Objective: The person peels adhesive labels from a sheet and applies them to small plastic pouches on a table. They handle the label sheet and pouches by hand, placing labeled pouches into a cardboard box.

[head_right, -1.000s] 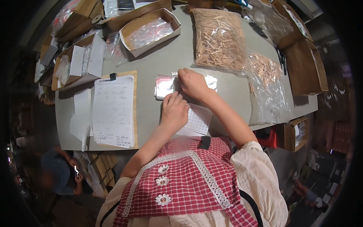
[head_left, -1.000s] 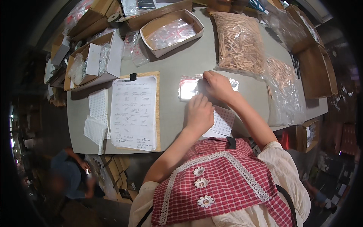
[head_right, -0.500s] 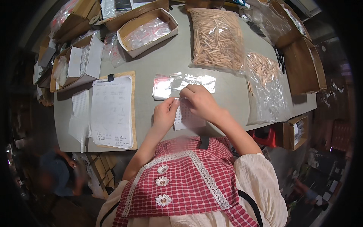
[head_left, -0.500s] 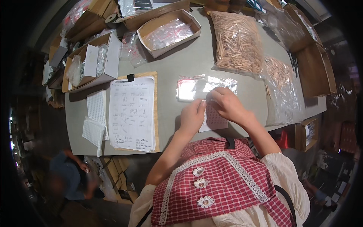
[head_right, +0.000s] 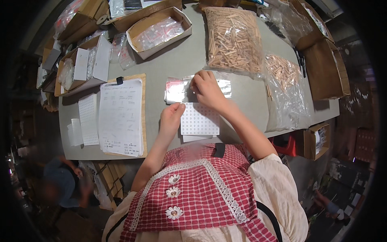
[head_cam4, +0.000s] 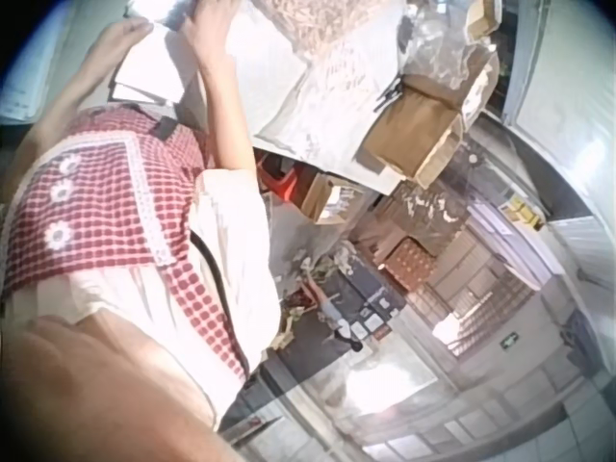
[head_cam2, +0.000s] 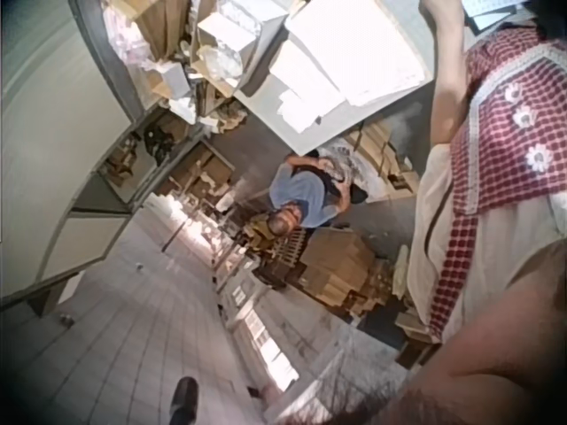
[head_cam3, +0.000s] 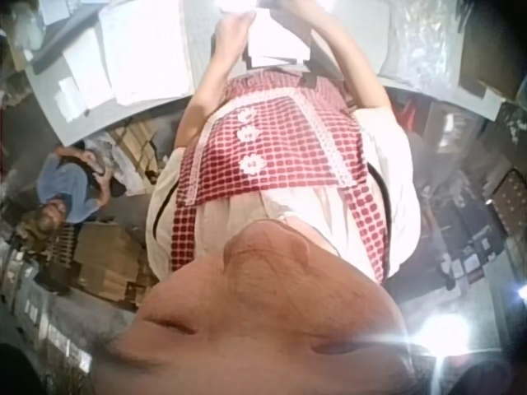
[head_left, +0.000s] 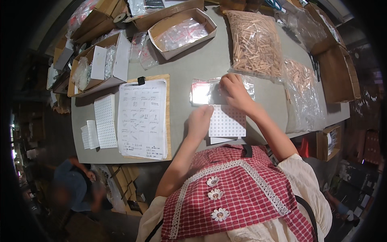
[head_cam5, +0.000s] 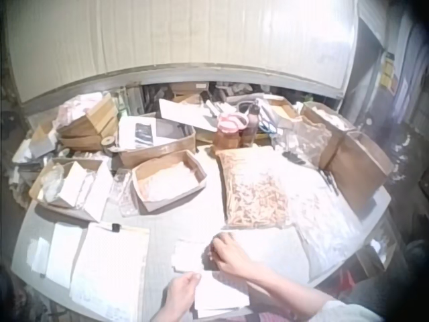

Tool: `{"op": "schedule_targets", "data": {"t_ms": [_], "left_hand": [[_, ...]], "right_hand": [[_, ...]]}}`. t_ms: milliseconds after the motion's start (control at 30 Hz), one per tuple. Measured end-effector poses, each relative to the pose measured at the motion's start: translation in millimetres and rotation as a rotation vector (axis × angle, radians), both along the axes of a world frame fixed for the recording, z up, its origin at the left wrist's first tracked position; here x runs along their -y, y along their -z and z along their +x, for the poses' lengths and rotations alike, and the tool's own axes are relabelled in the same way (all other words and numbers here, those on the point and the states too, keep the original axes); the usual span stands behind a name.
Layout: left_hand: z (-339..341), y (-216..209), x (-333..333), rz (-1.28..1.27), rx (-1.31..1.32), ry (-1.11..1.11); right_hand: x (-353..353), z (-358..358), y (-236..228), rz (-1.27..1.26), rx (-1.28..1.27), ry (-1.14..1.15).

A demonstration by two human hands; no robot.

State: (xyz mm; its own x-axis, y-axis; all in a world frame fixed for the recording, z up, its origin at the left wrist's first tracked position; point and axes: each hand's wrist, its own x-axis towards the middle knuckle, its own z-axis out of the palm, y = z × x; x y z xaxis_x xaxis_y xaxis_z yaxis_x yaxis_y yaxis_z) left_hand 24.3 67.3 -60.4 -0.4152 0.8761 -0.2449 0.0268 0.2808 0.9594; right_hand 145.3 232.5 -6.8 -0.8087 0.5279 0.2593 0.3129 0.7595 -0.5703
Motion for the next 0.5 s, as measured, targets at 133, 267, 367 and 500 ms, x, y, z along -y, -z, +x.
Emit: {"op": "schedule_targets", "data": {"t_ms": [133, 267, 367, 500], "left_hand": [[2.2, -8.4, 4.8, -0.025, -0.067, -0.012], [1.5, -15.0, 17.8, -0.033, -0.149, -0.084], [-3.3, -15.2, 30.9, 0.020, -0.052, -0.170], [-19.9, -27.8, 47.9, 0.145, 0.176, -0.273]], "right_hand": [[-13.6, -17.9, 33.5, 0.179, 0.083, 0.014], [-15.1, -12.4, 25.8, 0.165, 0.194, 0.158], [-20.4, 12.0, 13.0, 0.112, 0.230, 0.260], [-29.3, 59.1, 24.8, 0.101, 0.265, 0.253]]}}
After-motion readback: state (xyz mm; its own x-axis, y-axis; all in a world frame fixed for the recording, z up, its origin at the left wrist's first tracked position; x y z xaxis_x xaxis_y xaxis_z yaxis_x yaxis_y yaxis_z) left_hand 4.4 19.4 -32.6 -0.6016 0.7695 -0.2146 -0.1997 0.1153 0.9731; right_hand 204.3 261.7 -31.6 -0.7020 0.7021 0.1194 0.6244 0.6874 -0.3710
